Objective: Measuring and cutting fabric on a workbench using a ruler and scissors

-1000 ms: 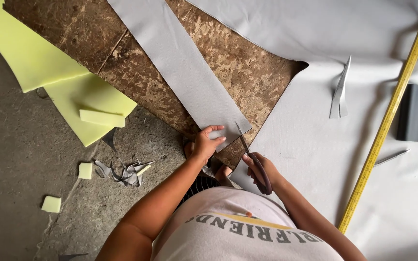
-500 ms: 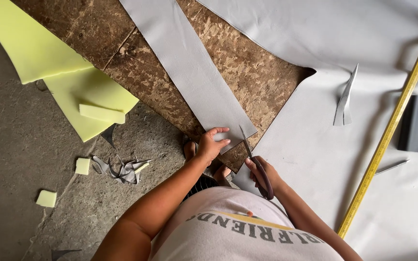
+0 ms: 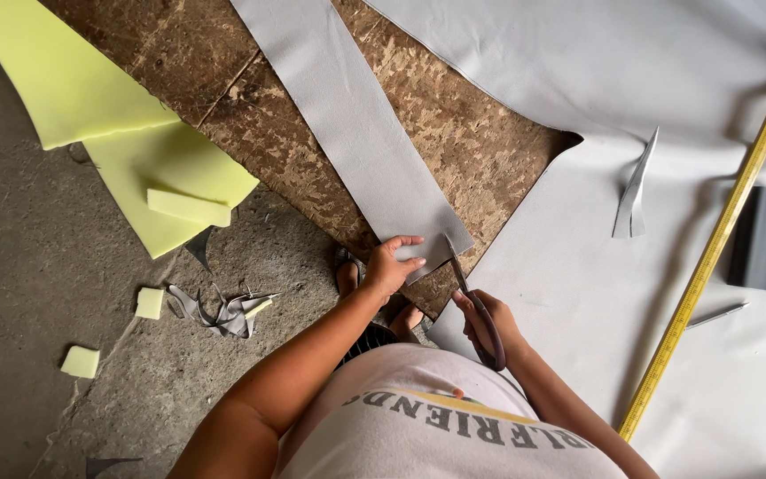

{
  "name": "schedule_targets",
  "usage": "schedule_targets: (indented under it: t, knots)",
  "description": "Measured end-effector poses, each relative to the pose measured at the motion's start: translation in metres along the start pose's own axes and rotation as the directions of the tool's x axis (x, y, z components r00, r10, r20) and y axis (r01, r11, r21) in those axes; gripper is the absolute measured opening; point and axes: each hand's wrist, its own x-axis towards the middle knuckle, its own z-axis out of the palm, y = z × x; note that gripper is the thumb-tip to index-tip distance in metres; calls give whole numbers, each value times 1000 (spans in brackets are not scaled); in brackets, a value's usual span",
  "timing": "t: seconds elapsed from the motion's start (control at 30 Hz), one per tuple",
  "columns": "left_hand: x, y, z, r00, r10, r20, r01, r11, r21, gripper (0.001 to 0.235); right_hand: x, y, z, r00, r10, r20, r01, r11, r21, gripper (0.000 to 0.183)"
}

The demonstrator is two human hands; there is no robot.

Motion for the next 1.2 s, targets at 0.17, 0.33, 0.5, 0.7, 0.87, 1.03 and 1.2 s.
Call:
schedule_targets:
  t: [0.17, 0.33, 0.5, 0.7, 0.87, 1.03, 1.2]
  knots:
    - [-3, 7, -1, 1000, 28, -1, -28, 998, 47, 44, 11, -12, -1, 1000, -15, 17, 15, 1000, -10, 63]
    - [-2, 5, -3, 999, 10, 41, -7, 997, -72, 48, -4, -53, -2, 998, -63, -15, 63, 997, 43, 55]
    - [-8, 14, -1, 998, 10, 54, -6, 997, -71, 48, 12, -43, 4, 999, -42, -5, 42, 996, 81, 58]
    - [-17, 27, -3, 998, 29, 64, -28, 1000, -13, 48, 31, -57, 3, 998, -62, -13, 62, 996, 71, 59]
    - [-10, 14, -4, 998, 30, 59, -32, 999, 24, 46, 36, -51, 6, 997, -65, -29, 68, 992, 108, 55]
    - [-11, 14, -2, 995, 27, 92, -25, 1000, -16, 48, 61, -61, 3, 998, -50, -25, 51, 997, 62, 64]
    - [-12, 15, -2, 995, 8, 95, -2, 998, -61, 49, 50, -72, 3, 996, -84, -42, 87, 991, 98, 59]
